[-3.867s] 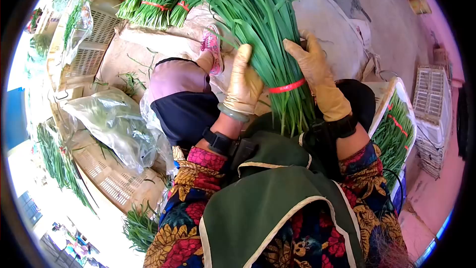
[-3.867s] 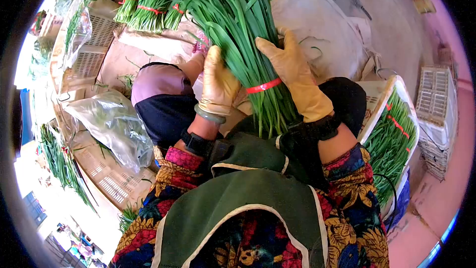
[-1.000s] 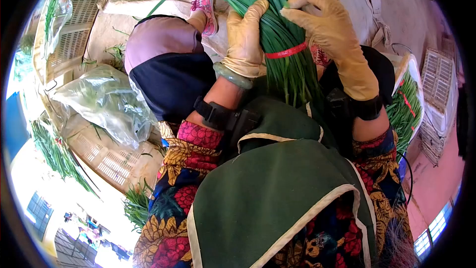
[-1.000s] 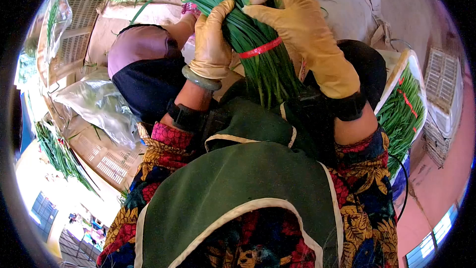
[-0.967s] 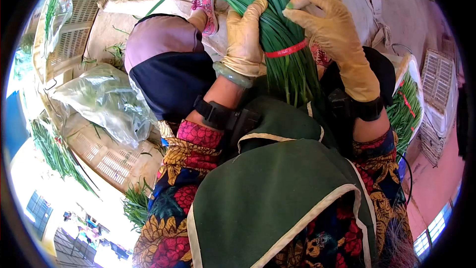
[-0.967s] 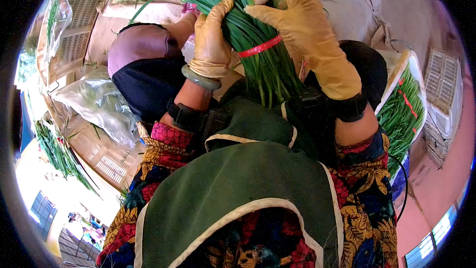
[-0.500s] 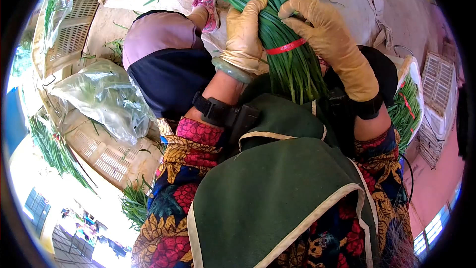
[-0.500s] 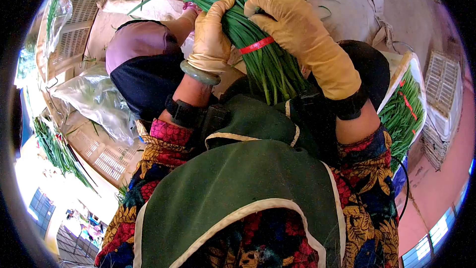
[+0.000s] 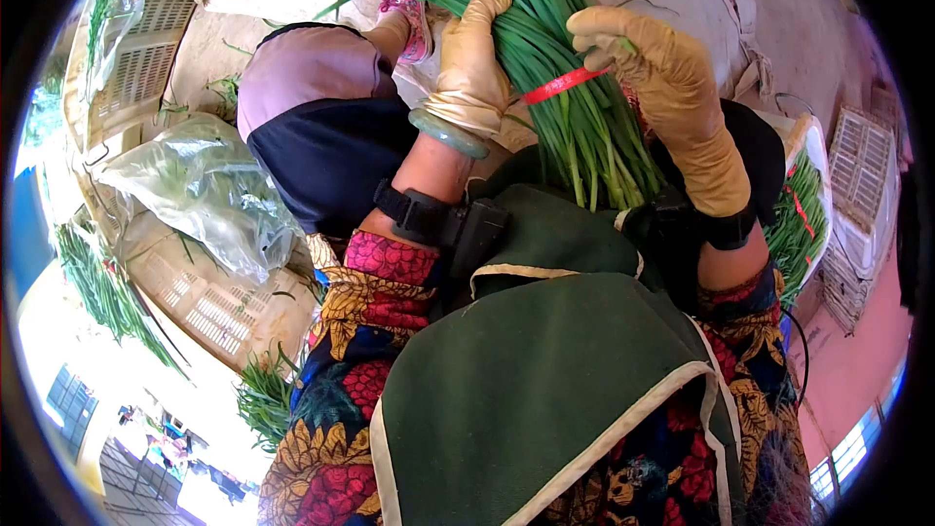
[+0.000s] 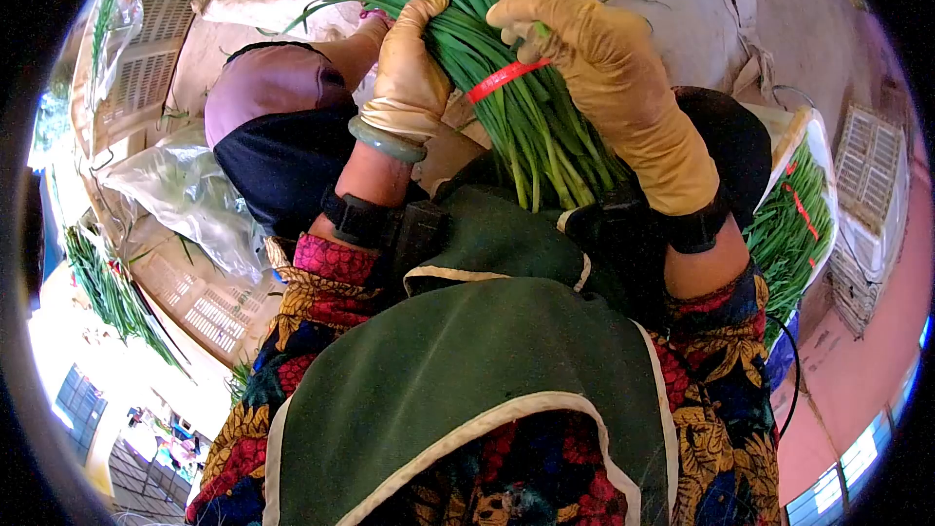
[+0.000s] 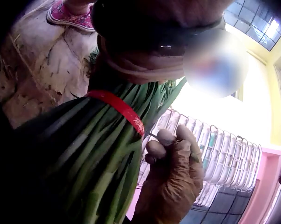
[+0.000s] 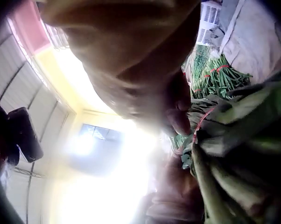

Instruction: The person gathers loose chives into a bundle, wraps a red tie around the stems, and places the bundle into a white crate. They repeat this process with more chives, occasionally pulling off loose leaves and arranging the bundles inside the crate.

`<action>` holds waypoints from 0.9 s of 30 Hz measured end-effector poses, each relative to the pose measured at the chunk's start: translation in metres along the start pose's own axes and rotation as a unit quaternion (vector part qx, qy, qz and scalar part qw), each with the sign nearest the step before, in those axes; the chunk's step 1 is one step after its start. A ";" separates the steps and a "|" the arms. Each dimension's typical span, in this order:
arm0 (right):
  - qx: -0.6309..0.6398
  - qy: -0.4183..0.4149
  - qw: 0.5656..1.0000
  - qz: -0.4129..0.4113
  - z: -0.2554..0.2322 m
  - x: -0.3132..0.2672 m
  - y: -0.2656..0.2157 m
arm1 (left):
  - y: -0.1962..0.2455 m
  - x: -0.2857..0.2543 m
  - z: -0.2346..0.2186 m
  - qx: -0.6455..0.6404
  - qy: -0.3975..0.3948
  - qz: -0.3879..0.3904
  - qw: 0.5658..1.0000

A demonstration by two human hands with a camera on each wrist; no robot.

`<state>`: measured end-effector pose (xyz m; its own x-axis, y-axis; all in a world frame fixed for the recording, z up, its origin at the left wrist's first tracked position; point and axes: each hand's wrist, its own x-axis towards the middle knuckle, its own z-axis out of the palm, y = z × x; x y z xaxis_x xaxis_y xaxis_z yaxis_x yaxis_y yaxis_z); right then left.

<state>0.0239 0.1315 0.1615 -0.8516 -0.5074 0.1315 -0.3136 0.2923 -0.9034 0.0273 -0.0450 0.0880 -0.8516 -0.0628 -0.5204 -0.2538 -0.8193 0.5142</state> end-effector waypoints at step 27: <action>0.070 -0.061 0.981 0.169 -0.005 0.022 0.003 | 0.001 -0.002 0.004 0.106 -0.036 0.049 0.993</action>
<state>0.0023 0.1255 0.1641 -0.8377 -0.4969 -0.2266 0.0457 0.3496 -0.9358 0.0271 -0.0428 0.0927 -0.9059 -0.0885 -0.4142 -0.2522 -0.6731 0.6953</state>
